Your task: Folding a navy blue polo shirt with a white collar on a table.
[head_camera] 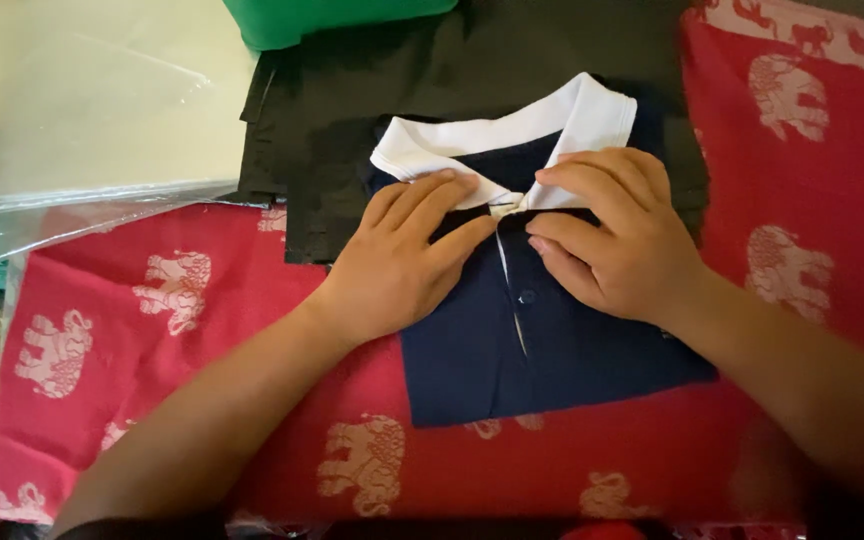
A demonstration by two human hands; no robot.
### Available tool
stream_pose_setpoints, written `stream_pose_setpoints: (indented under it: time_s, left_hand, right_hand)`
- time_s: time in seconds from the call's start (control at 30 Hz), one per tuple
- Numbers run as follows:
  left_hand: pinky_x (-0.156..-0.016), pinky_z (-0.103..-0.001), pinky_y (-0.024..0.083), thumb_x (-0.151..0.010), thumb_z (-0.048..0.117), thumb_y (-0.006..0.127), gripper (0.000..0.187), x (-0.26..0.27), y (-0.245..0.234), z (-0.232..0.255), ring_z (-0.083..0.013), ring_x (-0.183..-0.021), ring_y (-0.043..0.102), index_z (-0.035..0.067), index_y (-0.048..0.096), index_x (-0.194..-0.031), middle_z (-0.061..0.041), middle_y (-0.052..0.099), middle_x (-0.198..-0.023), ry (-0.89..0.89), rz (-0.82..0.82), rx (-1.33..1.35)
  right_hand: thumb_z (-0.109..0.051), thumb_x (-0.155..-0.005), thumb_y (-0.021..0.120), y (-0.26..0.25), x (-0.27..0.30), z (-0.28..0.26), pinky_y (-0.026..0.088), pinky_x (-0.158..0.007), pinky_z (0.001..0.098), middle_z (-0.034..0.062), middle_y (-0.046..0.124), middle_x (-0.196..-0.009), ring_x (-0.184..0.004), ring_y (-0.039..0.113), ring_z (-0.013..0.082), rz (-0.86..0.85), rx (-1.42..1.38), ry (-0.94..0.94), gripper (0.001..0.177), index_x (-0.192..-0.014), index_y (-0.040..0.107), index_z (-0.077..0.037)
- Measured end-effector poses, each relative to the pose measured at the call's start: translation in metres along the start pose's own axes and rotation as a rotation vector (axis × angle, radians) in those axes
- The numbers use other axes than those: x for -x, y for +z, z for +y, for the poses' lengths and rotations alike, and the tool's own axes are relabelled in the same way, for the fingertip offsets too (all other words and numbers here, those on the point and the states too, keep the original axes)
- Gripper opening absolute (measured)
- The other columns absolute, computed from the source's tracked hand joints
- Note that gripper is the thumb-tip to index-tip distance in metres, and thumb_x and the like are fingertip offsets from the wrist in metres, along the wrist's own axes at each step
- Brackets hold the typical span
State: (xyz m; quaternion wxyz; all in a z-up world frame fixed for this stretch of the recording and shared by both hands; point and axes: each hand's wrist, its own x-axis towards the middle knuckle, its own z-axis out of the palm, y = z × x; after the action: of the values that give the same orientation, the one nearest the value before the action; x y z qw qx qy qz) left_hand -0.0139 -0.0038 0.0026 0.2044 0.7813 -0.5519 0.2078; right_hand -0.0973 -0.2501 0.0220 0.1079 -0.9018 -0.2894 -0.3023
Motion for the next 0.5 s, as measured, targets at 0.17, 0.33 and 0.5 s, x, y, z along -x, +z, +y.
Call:
stream_pose_setpoints:
  time_s: [0.17, 0.33, 0.5]
  left_hand:
    - [-0.107, -0.042, 0.042, -0.096, 0.026, 0.069, 0.035, 0.0030, -0.0015, 0.0007, -0.0310, -0.142, 0.051, 0.019, 0.066, -0.130, -0.012, 0.049, -0.157, -0.034, -0.095, -0.108]
    - [-0.101, -0.042, 0.042, -0.101, 0.023, 0.062, 0.024, 0.0021, -0.0021, 0.0031, -0.0329, -0.141, 0.055, 0.012, 0.067, -0.121, -0.015, 0.051, -0.155, -0.061, -0.009, -0.143]
    - [-0.104, -0.045, 0.039, -0.099, 0.028, 0.062, 0.028, 0.0041, -0.0050, -0.0003, -0.0371, -0.143, 0.051, 0.008, 0.062, -0.118, -0.017, 0.049, -0.155, -0.139, 0.009, -0.077]
  right_hand:
    - [-0.016, -0.097, 0.072, 0.0011, 0.0048, -0.0008, 0.038, -0.112, 0.0557, 0.0196, 0.061, -0.142, -0.132, 0.058, 0.0413, -0.102, 0.009, 0.064, 0.014, -0.110, 0.077, -0.016]
    - [-0.011, -0.099, 0.070, -0.0003, 0.0008, -0.0016, 0.043, -0.107, 0.0537, 0.0200, 0.065, -0.129, -0.125, 0.061, 0.0405, -0.019, 0.012, 0.021, 0.012, -0.107, 0.079, -0.010]
    - [-0.008, -0.098, 0.067, -0.0017, -0.0001, -0.0016, 0.045, -0.101, 0.0527, 0.0195, 0.066, -0.121, -0.118, 0.064, 0.0414, 0.008, -0.016, 0.017, 0.013, -0.105, 0.077, -0.007]
